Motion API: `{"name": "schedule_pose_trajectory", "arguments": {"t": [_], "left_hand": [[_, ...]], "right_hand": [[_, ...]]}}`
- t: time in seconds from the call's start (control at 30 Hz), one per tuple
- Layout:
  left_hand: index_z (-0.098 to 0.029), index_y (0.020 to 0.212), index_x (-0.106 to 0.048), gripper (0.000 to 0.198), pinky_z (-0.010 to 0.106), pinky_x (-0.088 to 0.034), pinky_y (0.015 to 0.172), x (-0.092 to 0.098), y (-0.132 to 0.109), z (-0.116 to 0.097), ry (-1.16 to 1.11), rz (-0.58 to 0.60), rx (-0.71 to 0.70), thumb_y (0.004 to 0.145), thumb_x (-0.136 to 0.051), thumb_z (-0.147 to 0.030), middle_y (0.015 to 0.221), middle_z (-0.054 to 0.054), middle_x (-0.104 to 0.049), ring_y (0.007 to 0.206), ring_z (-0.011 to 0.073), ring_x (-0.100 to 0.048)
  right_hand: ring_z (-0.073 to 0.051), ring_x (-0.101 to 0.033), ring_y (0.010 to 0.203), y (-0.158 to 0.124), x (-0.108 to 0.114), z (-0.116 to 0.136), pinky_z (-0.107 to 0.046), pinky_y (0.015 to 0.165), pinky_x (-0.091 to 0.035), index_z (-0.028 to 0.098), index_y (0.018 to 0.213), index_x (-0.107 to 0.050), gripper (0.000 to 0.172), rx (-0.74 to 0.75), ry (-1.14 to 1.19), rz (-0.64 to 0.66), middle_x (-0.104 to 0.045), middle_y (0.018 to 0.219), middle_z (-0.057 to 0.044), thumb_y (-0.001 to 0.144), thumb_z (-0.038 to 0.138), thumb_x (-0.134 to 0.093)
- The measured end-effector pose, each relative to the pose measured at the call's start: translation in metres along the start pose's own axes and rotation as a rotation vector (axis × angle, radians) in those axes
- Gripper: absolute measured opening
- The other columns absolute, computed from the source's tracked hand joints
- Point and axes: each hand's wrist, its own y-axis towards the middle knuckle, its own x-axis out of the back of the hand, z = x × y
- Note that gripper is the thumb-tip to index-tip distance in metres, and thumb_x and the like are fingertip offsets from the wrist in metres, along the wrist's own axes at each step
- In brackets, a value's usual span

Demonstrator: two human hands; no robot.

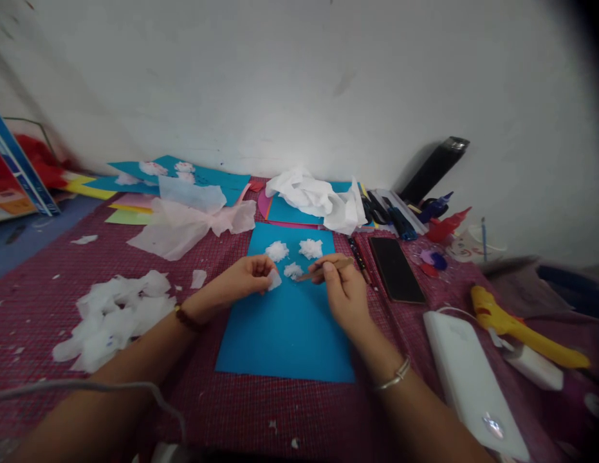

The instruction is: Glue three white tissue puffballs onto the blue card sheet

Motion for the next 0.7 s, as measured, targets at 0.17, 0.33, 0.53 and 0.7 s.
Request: {"name": "schedule_pose_trajectory", "arguments": {"t": [0.17, 0.33, 0.53, 0.7], "left_hand": [[-0.017, 0.074, -0.057, 0.011, 0.023, -0.04, 0.056, -0.002, 0.001, 0.004, 0.13, -0.024, -0.04, 0.071, -0.061, -0.027, 0.065, -0.002, -0.056, 0.059, 0.0103, -0.051], [-0.018, 0.071, -0.065, 0.011, 0.029, -0.046, 0.078, -0.003, 0.003, 0.004, 0.367, -0.095, -0.278, 0.077, -0.057, -0.024, 0.084, 0.003, -0.064, 0.082, 0.0155, -0.059], [-0.018, 0.078, -0.07, 0.016, 0.028, -0.045, 0.075, -0.012, 0.014, 0.009, 0.479, -0.123, -0.277, 0.078, -0.054, -0.018, 0.079, 0.003, -0.067, 0.078, 0.0155, -0.061], [-0.016, 0.072, -0.065, 0.012, 0.025, -0.042, 0.065, -0.019, 0.023, 0.012, 0.471, -0.157, -0.248, 0.073, -0.053, -0.014, 0.073, 0.001, -0.065, 0.069, 0.0129, -0.057]], "right_hand": [[-0.014, -0.065, 0.067, -0.001, -0.002, -0.007, -0.029, 0.065, -0.055, 0.02, 0.091, -0.06, 0.024, 0.01, -0.059, 0.037, -0.067, 0.086, -0.004, 0.098, 0.033, -0.041], [-0.015, -0.066, 0.069, 0.0, -0.003, -0.007, -0.029, 0.066, -0.056, 0.019, 0.091, -0.059, 0.026, -0.001, -0.049, 0.003, -0.067, 0.089, -0.006, 0.098, 0.035, -0.04], [-0.015, -0.066, 0.069, 0.001, -0.002, -0.007, -0.029, 0.066, -0.055, 0.02, 0.092, -0.061, 0.025, 0.003, -0.052, -0.004, -0.067, 0.088, -0.005, 0.098, 0.033, -0.041], [-0.014, -0.065, 0.065, 0.002, 0.001, 0.0, -0.029, 0.063, -0.055, 0.019, 0.09, -0.06, 0.023, 0.008, -0.044, -0.035, -0.068, 0.086, -0.005, 0.097, 0.031, -0.042]]}}
